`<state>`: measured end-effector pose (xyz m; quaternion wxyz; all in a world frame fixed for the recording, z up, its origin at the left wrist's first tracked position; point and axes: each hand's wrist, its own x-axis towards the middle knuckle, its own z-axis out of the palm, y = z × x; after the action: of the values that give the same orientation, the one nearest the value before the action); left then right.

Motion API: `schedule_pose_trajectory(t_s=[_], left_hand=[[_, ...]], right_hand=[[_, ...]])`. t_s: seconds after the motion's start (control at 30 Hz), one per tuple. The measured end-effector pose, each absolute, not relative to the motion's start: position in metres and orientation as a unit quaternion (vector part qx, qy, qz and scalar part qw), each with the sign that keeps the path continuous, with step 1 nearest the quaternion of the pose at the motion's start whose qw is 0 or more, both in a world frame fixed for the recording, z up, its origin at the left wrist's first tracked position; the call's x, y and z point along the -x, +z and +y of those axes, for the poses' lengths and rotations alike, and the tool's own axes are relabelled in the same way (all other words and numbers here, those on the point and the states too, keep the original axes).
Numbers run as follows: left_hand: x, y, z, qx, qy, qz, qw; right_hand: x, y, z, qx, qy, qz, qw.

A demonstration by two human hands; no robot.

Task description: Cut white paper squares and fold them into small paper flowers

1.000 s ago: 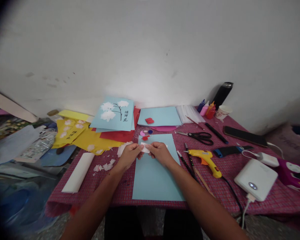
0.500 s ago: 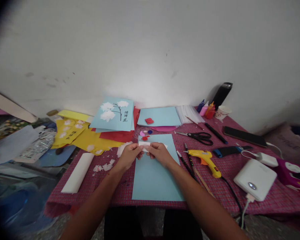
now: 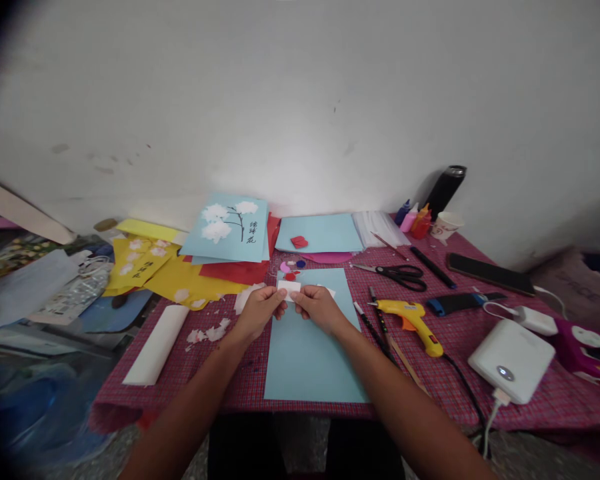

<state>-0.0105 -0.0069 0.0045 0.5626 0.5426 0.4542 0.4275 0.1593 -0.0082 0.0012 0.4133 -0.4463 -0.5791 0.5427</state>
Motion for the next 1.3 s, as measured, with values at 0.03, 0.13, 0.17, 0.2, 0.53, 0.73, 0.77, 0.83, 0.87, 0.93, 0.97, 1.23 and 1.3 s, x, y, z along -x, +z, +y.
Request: schedule_pose_trajectory(t_s=[0.03, 0.13, 0.17, 0.2, 0.53, 0.73, 0.77, 0.83, 0.87, 0.93, 0.97, 1.23, 1.3], left_hand=[[0.01, 0.005, -0.007, -0.542, 0.426, 0.455, 0.564], [0.01, 0.005, -0.006, -0.544, 0.419, 0.455, 0.567], [0.01, 0.005, -0.006, -0.542, 0.423, 0.459, 0.563], [0.01, 0.005, -0.006, -0.539, 0.433, 0.464, 0.555], [0.011, 0.02, -0.014, -0.707, 0.455, 0.429, 0.332], [0.008, 0.016, -0.016, -0.691, 0.418, 0.384, 0.448], [0.008, 0.015, -0.015, -0.681, 0.42, 0.379, 0.465], [0.009, 0.014, -0.014, -0.666, 0.421, 0.374, 0.489], [0.009, 0.013, -0.014, -0.66, 0.42, 0.377, 0.496], [0.01, 0.012, -0.013, -0.648, 0.419, 0.388, 0.505], [0.011, 0.011, -0.012, -0.644, 0.418, 0.392, 0.508], [0.011, 0.006, -0.009, -0.622, 0.418, 0.403, 0.525], [0.011, 0.006, -0.009, -0.625, 0.416, 0.402, 0.524]], right_hand=[[-0.159, 0.001, -0.008, 0.446, 0.541, -0.581, 0.414], [-0.159, 0.001, -0.008, 0.445, 0.538, -0.584, 0.415], [-0.159, 0.0, -0.008, 0.447, 0.536, -0.581, 0.418], [-0.159, 0.0, -0.008, 0.452, 0.534, -0.577, 0.421], [-0.161, -0.007, -0.005, 0.453, 0.55, -0.543, 0.445], [-0.159, -0.004, -0.007, 0.426, 0.596, -0.518, 0.443], [-0.158, -0.004, -0.007, 0.421, 0.602, -0.514, 0.443], [-0.158, -0.003, -0.008, 0.408, 0.617, -0.508, 0.443], [-0.158, -0.003, -0.008, 0.4, 0.625, -0.505, 0.441], [-0.159, -0.003, -0.008, 0.384, 0.636, -0.504, 0.441], [-0.16, -0.003, -0.008, 0.378, 0.636, -0.506, 0.443], [-0.163, -0.001, -0.009, 0.366, 0.609, -0.553, 0.436], [-0.163, -0.001, -0.009, 0.371, 0.604, -0.557, 0.433]])
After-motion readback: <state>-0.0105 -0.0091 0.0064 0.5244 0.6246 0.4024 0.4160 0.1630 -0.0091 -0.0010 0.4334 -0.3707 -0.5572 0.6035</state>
